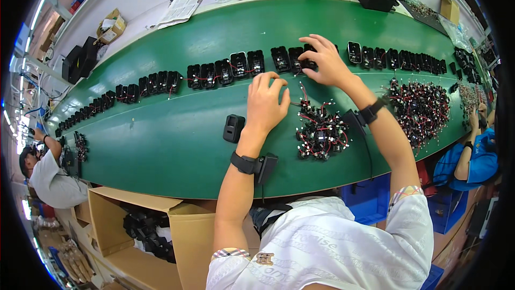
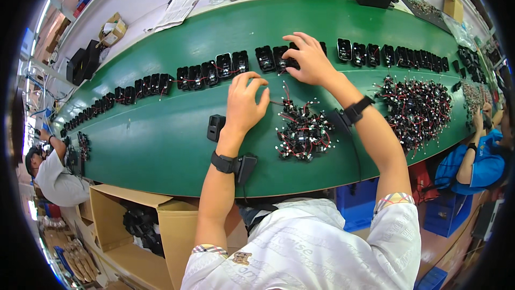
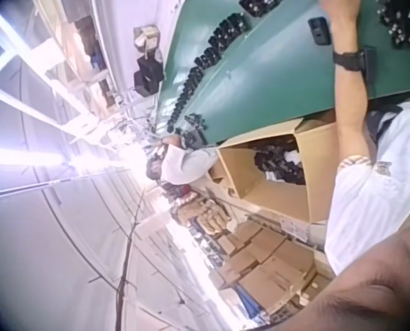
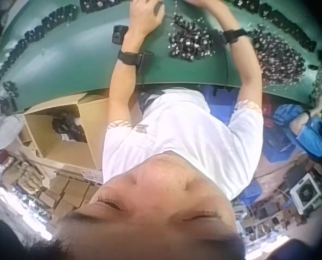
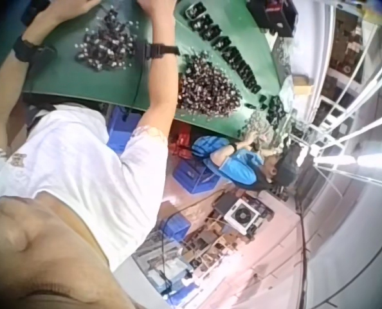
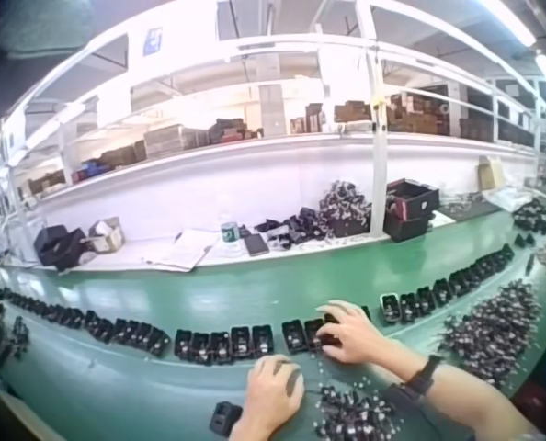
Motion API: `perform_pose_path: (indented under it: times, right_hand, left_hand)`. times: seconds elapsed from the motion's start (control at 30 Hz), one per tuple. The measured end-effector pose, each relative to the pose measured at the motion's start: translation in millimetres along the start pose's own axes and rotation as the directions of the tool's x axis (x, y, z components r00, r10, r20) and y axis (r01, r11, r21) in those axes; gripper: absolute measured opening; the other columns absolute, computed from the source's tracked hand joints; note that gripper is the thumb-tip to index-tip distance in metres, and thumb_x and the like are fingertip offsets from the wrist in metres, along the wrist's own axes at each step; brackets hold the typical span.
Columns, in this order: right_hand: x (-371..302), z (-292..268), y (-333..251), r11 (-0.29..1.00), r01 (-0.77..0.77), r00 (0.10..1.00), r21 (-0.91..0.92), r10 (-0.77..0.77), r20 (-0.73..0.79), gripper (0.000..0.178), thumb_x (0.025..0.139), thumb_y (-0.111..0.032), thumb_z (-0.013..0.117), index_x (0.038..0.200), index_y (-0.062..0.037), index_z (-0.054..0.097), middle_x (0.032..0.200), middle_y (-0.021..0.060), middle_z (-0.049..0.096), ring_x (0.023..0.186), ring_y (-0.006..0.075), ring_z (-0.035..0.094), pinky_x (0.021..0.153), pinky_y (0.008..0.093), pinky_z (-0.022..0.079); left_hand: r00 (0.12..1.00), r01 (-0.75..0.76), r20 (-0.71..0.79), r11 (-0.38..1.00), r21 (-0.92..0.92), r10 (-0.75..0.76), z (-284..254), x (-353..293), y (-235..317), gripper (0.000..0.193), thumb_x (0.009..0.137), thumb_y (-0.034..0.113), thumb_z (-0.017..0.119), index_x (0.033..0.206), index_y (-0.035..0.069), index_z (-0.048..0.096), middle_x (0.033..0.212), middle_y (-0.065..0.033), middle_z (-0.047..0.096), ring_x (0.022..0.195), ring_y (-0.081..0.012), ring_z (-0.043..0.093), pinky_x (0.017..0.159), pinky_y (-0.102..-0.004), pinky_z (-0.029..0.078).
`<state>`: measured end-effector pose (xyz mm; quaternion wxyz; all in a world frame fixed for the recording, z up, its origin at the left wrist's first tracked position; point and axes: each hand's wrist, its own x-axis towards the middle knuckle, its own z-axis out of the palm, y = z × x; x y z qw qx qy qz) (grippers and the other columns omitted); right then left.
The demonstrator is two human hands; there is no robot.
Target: Assembling small electronic components into plastic housings on a factory production line.
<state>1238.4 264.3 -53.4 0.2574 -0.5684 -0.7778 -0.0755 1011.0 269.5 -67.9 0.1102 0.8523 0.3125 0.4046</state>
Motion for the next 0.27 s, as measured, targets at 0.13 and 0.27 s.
perform_pose_path:
  times: [0.13, 0.27]
  right_hand:
    - [-13.4, -30.0, -7.4, 0.906, -0.139, 0.985, 0.401, 0.086, 0.147, 0.023, 0.074, -0.015, 0.071, 0.095, -0.006, 0.066, 0.118, 0.0087, 0.059, 0.114, 0.0273, 0.054, 0.094, 0.0401, 0.044]
    - [-7.3, -66.7, -39.6, 0.751, -0.524, 0.781, 0.401, 0.236, 0.578, 0.021, 0.082, -0.018, 0.067, 0.098, -0.0049, 0.067, 0.119, 0.0109, 0.061, 0.104, 0.0233, 0.062, 0.091, 0.0345, 0.048]
  left_hand:
    - [0.997, 0.045, -0.061, 0.993, 0.106, -0.039, -25.2, 6.8, -7.3, 0.019, 0.075, 0.015, 0.069, 0.091, 0.007, 0.065, 0.1, -0.0108, 0.06, 0.1, -0.0315, 0.055, 0.087, -0.0411, 0.044]
    - [0.833, 0.353, 0.241, 0.814, 0.461, -0.498, -70.9, 3.3, -8.9, 0.041, 0.074, 0.033, 0.073, 0.106, 0.011, 0.061, 0.108, -0.0139, 0.058, 0.101, -0.0309, 0.056, 0.09, -0.0409, 0.045]
